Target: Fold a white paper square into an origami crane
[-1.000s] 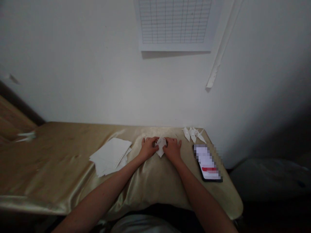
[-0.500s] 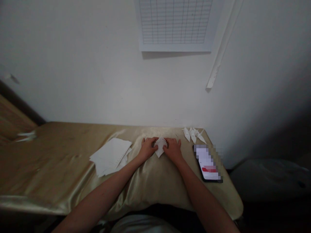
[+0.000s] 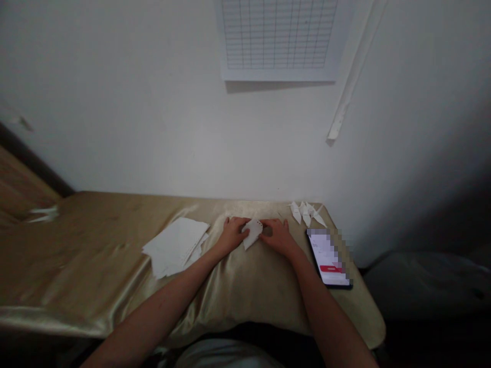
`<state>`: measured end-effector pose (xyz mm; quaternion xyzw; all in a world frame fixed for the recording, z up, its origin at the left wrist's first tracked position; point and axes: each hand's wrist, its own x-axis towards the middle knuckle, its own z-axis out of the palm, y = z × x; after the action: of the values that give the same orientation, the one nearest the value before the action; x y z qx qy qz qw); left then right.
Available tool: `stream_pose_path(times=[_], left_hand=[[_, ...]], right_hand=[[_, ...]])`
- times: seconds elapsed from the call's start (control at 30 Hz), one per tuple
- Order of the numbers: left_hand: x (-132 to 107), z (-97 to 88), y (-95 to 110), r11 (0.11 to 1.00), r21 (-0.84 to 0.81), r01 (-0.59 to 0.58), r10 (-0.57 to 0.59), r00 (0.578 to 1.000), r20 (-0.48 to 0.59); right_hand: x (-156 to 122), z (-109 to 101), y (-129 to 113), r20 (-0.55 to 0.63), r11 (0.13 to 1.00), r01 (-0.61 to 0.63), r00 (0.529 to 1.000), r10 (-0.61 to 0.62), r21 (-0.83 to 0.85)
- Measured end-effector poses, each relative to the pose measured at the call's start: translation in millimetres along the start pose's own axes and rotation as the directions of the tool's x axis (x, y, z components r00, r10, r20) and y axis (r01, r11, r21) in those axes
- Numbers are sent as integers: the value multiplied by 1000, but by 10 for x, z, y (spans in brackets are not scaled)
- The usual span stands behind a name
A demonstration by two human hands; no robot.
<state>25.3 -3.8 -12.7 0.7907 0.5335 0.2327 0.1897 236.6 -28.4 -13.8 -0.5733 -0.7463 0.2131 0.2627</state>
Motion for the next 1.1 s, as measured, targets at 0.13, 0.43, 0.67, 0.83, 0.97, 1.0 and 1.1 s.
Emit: stream_pose_path(times=[0.13,0.43,0.67,0.83,0.97,1.0,1.1], left_hand=[[-10,-17,-26,999,-10,-31,31,999,18],[-10,-127,-113,995,-33,-92,95,989,109],[-36,-190,-75,996,6,-94,91,975,202],[-22,-190,-86,993,41,-109,95,962,255],[-20,-172,-92,994,32,-104,92,963,253],[-21,-168,-92,995,29,-100,90,964,252],[-21,-168,-85,996,30,-86,76,965,252]], right_hand=[[5,35,-12,-32,1000,4,999,-5,-30],[37,92,-21,-53,999,-30,998,29,-15],[63,181,19,-97,997,-32,995,25,-77],[88,228,31,-109,993,-50,993,38,-110],[105,244,36,-113,994,-67,992,56,-91],[107,243,38,-112,994,-69,992,59,-88],[108,213,54,-100,995,-59,994,51,-75]])
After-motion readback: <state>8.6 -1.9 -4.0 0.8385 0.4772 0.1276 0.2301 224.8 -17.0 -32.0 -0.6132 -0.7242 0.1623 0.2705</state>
